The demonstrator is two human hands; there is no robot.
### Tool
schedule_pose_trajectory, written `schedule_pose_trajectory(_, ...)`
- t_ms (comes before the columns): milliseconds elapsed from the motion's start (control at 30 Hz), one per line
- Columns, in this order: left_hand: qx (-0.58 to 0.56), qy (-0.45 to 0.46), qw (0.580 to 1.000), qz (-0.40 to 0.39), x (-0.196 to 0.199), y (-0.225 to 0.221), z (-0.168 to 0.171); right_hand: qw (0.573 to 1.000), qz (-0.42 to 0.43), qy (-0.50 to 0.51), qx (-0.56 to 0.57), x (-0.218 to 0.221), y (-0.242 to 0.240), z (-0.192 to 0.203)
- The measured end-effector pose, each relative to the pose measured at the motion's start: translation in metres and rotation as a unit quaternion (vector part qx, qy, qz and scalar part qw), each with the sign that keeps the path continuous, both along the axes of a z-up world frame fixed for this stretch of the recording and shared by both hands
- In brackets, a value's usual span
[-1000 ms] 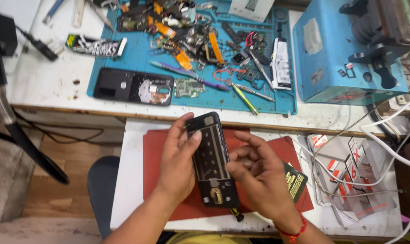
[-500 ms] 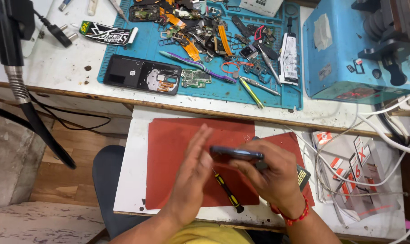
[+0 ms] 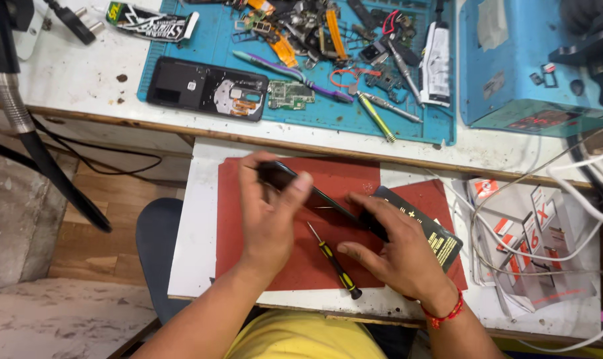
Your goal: The person uses a screwdriver to pry open the back cover of a smartphone. They carefully work the tool along the edges of the device to separate the casing from the internal components, eventually lifting the back cover to reveal the battery and circuitry.
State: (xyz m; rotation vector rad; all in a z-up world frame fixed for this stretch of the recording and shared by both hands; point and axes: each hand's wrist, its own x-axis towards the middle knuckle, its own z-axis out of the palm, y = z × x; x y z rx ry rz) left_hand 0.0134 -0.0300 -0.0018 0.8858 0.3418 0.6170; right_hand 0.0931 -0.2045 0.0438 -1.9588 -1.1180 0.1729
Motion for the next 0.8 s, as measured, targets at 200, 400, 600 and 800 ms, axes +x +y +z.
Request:
schedule_pose_trajectory(200,-0.125,-0.006,0.992,0.031,-0.004,0.004,-0.001,0.980,-0.133,0.145,-0.025,-0.015,-0.019,-0.035)
schedule_pose_trajectory(400,0.609,0.074,0.786,0.082,-0.021,0.003,0.041,0.965,-0.166,0.176,0.100,-0.017,-0.019,-0.013)
schedule_pose_trajectory(600,0.702,0.021,0.709,-0.072,-0.010,0.008,0.045,0.949,-0.148,0.259,0.101,-0.021,-0.005,0.017)
schedule_pose_trajectory(800,0.614,-0.043,0.782,-0.094,-0.008,0.023,0.027,0.951,-0.153,0.260,0.070,-0.039,-0.013,-0.012)
